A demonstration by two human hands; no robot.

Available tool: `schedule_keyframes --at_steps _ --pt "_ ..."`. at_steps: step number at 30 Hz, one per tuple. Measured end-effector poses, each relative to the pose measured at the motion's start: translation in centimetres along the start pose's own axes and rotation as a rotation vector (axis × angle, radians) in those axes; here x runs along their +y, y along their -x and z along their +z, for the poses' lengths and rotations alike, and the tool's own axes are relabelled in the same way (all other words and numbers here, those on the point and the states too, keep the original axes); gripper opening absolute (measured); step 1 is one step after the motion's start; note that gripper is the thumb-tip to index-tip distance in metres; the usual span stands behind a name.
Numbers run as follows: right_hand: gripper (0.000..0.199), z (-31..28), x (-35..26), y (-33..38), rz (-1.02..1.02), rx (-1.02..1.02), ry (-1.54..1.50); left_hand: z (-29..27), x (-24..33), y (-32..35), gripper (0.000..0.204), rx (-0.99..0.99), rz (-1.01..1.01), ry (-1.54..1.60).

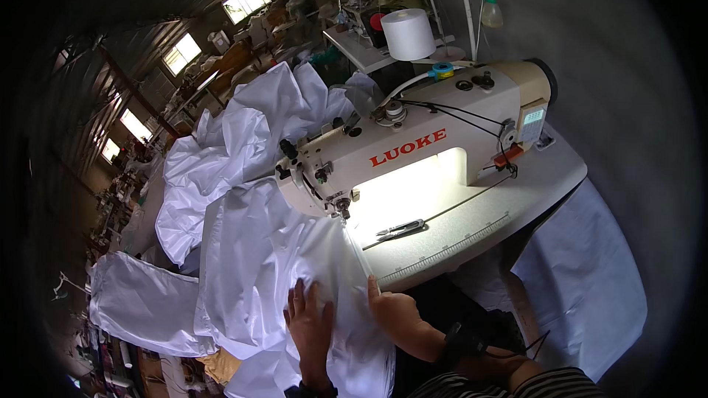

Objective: Sewing large white plastic or synthetic fabric sheets using an industrial sewing machine.

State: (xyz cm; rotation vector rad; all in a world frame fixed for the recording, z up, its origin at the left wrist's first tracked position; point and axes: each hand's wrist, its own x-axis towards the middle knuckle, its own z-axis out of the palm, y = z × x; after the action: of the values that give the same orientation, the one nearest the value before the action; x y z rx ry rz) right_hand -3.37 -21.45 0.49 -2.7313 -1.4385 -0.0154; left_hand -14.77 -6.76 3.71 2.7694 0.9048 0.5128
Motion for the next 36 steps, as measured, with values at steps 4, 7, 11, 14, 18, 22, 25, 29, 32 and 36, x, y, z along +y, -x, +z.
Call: schedule_keyframes --at_steps 4,7,11,14,18,22,25,29,32,36 --pt "0.060 0.0 -1.1 -0.7 0.018 0.017 0.065 2.4 -3.8 -3.0 0.042 -0.062 -0.017 -0.104" --pt "0.058 0.2 -1.6 -2.8 0.029 0.034 0.094 3.0 -5.5 -5.1 0.037 -0.022 0.049 -0.061" --pt "0.051 0.5 -1.3 -5.9 0.037 0.150 0.129 3.7 -6.7 -8.5 0.038 -0.033 0.068 -0.081" --pt "0.048 0.6 -1.0 -8.3 0.050 0.167 0.173 4.7 -7.5 -11.5 0.039 -0.051 0.040 -0.105" --pt "0.049 0.8 -0.7 -10.3 0.069 0.195 0.207 6.0 -8.2 -15.4 0.040 -0.065 -0.022 -0.127" --pt "0.050 1.0 -0.3 -10.5 0.050 0.141 0.203 6.8 -8.8 -17.4 0.040 -0.056 -0.034 -0.107" --pt "0.051 1.0 -0.1 -10.5 0.047 0.124 0.168 7.2 -9.0 -17.6 0.040 -0.045 -0.041 -0.118" --pt "0.053 0.9 0.1 -11.0 0.050 0.113 0.134 7.4 -9.0 -17.4 0.040 -0.015 -0.034 -0.113" --pt "0.053 0.9 0.2 -11.4 0.046 0.122 0.127 7.3 -8.9 -17.5 0.040 -0.005 -0.043 -0.130" --pt "0.053 1.2 0.5 -11.5 0.041 0.117 0.152 7.3 -8.8 -17.6 0.040 -0.017 -0.064 -0.113"
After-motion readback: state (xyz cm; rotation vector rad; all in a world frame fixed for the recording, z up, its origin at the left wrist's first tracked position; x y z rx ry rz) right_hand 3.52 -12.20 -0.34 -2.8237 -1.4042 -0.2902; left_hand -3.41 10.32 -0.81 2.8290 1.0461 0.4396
